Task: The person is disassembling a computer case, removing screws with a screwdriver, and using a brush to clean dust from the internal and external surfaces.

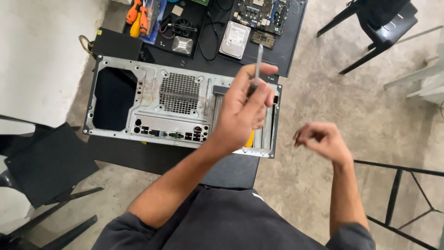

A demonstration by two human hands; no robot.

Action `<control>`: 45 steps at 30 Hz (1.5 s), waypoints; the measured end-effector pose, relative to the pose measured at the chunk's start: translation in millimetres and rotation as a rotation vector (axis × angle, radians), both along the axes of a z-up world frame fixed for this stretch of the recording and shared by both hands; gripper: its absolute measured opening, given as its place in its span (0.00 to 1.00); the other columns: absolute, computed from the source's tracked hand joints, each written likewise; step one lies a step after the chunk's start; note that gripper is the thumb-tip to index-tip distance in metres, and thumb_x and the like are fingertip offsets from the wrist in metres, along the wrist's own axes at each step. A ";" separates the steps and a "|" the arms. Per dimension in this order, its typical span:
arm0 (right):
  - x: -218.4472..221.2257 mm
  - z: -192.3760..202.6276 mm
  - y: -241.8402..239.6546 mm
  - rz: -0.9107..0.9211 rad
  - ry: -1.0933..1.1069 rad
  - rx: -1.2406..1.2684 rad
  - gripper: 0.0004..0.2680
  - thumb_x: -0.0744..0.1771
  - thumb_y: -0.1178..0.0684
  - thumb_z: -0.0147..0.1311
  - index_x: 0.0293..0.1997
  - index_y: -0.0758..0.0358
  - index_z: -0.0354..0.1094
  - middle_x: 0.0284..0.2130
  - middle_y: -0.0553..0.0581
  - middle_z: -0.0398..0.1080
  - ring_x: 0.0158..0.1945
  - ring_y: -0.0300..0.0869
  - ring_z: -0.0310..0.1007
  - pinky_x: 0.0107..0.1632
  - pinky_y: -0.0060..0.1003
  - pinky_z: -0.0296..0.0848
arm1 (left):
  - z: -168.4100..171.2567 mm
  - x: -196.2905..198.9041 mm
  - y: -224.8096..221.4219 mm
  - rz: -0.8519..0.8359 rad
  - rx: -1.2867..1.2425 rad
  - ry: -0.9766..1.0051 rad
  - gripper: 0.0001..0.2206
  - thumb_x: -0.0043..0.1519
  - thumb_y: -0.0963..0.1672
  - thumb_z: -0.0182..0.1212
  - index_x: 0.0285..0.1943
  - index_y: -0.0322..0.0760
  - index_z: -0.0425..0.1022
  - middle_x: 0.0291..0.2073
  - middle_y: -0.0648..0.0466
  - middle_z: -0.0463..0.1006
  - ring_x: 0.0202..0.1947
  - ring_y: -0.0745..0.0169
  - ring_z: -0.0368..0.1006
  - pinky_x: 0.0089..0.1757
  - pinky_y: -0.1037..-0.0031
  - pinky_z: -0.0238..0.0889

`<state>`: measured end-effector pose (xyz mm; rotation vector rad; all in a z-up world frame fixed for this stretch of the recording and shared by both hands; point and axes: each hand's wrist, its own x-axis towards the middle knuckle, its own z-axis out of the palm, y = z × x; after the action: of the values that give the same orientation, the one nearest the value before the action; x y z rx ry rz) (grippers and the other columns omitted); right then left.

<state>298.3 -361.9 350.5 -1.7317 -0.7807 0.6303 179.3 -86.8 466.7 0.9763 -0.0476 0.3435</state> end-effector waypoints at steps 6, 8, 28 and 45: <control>91.8 -68.4 35.9 -0.044 -0.082 -0.208 0.03 0.61 0.64 0.61 0.33 0.62 0.77 0.24 0.58 0.75 0.31 0.39 0.73 0.40 0.36 0.73 | -4.6 -13.4 21.3 0.047 -0.035 0.047 0.17 0.75 0.42 0.46 0.72 0.33 0.60 0.36 0.53 0.70 0.20 0.82 0.54 0.22 0.86 0.60; 105.7 -83.7 55.6 -0.035 -0.109 -0.303 0.01 0.61 0.63 0.59 0.30 0.67 0.72 0.23 0.60 0.73 0.30 0.44 0.73 0.42 0.41 0.72 | -10.5 -22.7 29.9 0.048 0.061 0.103 0.17 0.74 0.43 0.48 0.71 0.32 0.60 0.34 0.53 0.70 0.19 0.82 0.55 0.21 0.86 0.60; 181.3 -309.5 97.5 -0.429 -0.306 -0.568 0.07 0.67 0.53 0.54 0.44 0.62 0.76 0.39 0.68 0.73 0.47 0.66 0.76 0.53 0.56 0.74 | -26.9 -102.8 49.5 0.271 0.123 0.384 0.16 0.72 0.43 0.51 0.67 0.32 0.63 0.33 0.51 0.73 0.18 0.79 0.56 0.23 0.84 0.61; 21.5 -280.2 47.8 -0.817 -0.116 -0.175 0.04 0.67 0.55 0.57 0.44 0.60 0.74 0.36 0.57 0.71 0.40 0.49 0.76 0.38 0.41 0.76 | -44.9 -122.3 57.5 0.200 0.146 0.305 0.14 0.73 0.43 0.52 0.65 0.32 0.66 0.33 0.53 0.74 0.19 0.81 0.57 0.24 0.85 0.62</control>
<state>319.9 -314.1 70.3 -2.0534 -0.0444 0.0350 57.0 -29.3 421.7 1.1729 0.3080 0.3747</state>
